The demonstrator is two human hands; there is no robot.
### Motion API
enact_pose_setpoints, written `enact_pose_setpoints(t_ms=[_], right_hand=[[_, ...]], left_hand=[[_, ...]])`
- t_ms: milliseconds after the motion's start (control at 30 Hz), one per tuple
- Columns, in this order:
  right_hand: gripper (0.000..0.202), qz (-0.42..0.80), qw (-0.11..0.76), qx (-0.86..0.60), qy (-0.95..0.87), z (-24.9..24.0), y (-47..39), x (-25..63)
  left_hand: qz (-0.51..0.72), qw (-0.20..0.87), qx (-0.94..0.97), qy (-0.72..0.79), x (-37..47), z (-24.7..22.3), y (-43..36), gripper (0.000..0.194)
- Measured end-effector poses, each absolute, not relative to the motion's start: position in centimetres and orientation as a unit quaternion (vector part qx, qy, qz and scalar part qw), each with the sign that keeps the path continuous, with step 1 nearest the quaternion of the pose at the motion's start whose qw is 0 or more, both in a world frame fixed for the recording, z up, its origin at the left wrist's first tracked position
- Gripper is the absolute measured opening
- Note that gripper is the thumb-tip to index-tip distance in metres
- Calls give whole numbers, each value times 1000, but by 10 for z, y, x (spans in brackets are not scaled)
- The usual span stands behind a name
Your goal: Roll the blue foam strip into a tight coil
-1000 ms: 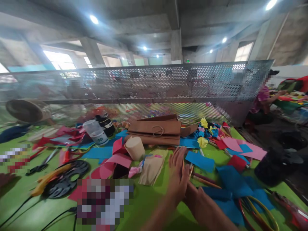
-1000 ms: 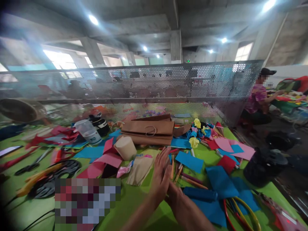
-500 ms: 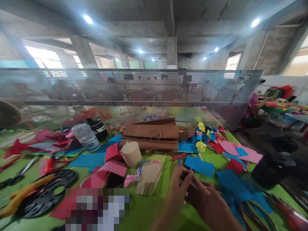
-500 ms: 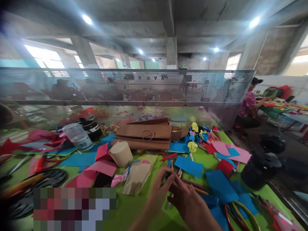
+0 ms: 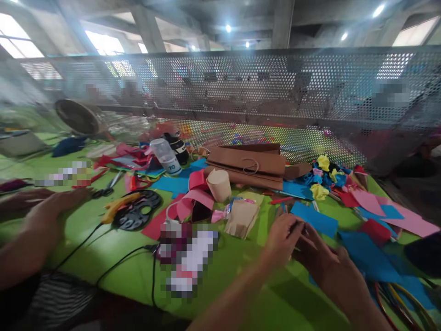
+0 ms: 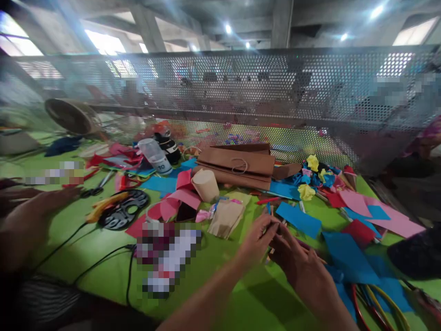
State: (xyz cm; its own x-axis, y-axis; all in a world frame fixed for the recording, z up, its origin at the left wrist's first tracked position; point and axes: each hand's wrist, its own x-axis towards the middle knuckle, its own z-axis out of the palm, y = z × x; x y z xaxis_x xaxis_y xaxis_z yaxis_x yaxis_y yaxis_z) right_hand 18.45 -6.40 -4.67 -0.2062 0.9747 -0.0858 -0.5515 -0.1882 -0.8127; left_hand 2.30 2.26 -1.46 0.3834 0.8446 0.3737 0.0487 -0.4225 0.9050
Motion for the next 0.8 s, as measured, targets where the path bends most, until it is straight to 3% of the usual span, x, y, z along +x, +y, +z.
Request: enact_pose_setpoints(t_ms=[133,800], right_hand=[[49,691,541,-340,-337,-51,-64,186],[59,684,537,-352,-345,-47,-62,183]], left_hand=[[446,436,715,316,21,-10,21,27],[419,366,760,334,21,-10,24,23]])
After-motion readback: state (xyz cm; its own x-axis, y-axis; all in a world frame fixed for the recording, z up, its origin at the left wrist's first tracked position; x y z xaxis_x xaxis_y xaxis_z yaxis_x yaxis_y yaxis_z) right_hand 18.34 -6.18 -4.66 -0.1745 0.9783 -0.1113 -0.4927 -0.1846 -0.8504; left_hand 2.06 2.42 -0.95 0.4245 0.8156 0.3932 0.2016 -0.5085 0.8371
